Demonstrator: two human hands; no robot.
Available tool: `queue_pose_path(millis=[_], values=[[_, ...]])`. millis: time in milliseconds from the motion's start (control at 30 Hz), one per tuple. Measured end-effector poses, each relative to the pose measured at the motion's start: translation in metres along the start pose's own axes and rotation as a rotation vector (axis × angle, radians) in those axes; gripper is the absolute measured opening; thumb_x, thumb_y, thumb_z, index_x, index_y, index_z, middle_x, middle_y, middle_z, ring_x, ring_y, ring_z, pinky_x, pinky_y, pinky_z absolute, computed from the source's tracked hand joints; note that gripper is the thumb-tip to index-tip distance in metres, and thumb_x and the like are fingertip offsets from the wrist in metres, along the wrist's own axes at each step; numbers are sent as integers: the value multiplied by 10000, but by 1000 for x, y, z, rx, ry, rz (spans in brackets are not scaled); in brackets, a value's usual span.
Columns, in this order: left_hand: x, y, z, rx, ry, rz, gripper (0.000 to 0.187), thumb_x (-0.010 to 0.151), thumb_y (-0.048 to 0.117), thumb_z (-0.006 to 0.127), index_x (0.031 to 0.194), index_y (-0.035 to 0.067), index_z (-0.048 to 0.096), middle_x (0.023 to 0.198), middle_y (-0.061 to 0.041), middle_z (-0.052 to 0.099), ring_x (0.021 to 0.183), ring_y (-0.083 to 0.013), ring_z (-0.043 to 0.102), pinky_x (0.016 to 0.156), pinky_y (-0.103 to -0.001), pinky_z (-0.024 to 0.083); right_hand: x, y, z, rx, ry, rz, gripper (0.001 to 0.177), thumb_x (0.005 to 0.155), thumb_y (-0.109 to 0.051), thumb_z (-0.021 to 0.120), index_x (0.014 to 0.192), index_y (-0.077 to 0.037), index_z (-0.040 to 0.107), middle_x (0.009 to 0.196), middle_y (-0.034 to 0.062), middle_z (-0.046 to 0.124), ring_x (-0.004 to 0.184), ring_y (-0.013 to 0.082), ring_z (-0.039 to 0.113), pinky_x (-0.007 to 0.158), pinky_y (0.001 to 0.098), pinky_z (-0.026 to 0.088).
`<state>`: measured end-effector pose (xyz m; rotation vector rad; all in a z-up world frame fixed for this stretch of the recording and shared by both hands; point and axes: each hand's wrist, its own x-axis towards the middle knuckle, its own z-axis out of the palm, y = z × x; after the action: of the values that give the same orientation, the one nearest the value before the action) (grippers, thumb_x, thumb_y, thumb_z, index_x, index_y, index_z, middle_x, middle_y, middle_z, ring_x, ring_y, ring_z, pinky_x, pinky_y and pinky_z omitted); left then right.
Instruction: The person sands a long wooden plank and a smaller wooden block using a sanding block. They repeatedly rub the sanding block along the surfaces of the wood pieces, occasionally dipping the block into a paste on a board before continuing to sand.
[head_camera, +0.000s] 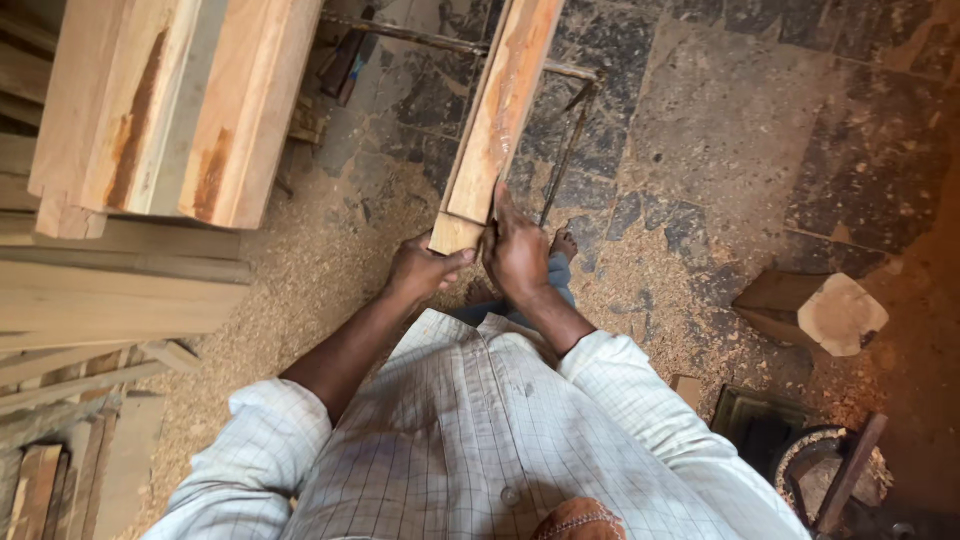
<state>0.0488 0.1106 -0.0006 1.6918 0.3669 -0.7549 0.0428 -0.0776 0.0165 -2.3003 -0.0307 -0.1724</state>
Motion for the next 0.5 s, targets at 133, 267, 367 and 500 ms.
queue_pose_path(millis=[133,267,367,500], values=[[3,2,0,131,52,-47,442,787,381,874,1081,90,719,846,-8,769,606,-63,688,516,-213,564,-5,47,23,-119,-313,203,211,1062,-101,550,1196,-36,701,782,194,752,653,292,712,605,408,591],[5,-1,4,34,32,-1,489,773,389,886,1085,47,729,841,-34,770,597,-72,656,497,-224,533,-35,87,33,68,-297,208,100,901,-82,687,951,-24,751,863,203,738,746,315,705,691,463,588],[0,-11,-1,-64,38,16,528,766,372,885,1131,48,684,835,-50,766,581,-80,639,476,-229,510,-39,92,11,513,-140,491,106,1004,-61,634,981,-27,732,962,162,778,872,272,695,792,438,570],[0,-10,8,-62,63,12,499,800,332,868,1159,74,637,832,-28,760,580,-59,644,471,-212,519,-3,69,-64,385,-213,644,331,935,-246,679,1255,-168,650,1245,28,674,1114,149,631,1001,377,508]])
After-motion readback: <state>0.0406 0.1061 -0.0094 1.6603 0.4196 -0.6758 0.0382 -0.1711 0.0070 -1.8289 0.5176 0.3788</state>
